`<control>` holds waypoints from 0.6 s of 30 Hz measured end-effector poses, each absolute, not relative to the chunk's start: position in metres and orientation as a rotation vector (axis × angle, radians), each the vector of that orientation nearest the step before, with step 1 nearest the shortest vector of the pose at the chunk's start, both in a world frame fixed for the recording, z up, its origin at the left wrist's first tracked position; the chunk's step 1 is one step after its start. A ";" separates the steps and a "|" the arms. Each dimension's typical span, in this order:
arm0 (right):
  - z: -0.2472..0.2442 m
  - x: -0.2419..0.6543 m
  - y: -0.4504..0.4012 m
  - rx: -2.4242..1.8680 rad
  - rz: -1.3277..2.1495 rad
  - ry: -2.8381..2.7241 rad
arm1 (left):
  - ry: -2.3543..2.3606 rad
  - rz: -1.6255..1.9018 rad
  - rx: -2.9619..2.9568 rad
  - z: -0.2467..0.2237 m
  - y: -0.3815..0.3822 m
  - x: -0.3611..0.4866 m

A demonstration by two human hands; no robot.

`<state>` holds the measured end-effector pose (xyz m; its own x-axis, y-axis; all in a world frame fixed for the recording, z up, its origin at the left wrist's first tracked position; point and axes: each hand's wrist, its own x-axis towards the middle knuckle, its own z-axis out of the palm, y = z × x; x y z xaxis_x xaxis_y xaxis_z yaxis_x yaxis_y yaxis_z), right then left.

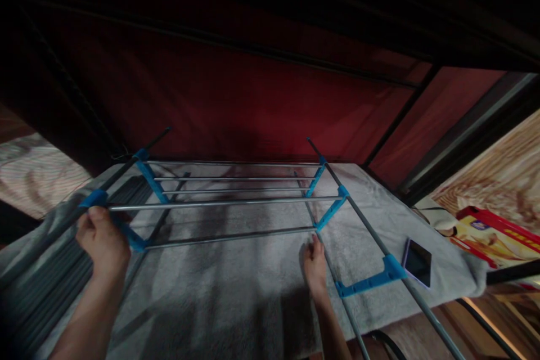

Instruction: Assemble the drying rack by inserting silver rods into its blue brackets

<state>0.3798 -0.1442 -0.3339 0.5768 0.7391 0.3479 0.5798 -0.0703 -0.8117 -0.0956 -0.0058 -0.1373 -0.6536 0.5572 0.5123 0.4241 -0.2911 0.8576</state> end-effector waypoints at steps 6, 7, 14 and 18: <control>-0.345 0.335 -0.166 -1.853 -0.094 -1.517 | 1.860 2.025 1.295 -0.130 -0.011 -0.094; -0.345 0.332 -0.167 -1.873 -0.131 -1.562 | 1.886 2.022 1.286 -0.132 -0.011 -0.094; -0.345 0.334 -0.171 -1.910 -0.227 -1.675 | 1.898 2.205 0.963 -0.170 -0.028 -0.086; -0.349 0.336 -0.172 -1.878 -0.221 -1.647 | 1.953 2.105 0.966 -0.200 -0.054 -0.075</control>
<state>0.3364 -0.1717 -0.3491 0.2071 0.8361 0.5080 0.9403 -0.0268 -0.3393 -0.0749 -0.0541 -0.1998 -0.7911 0.4876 0.3693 0.3317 -0.1652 0.9288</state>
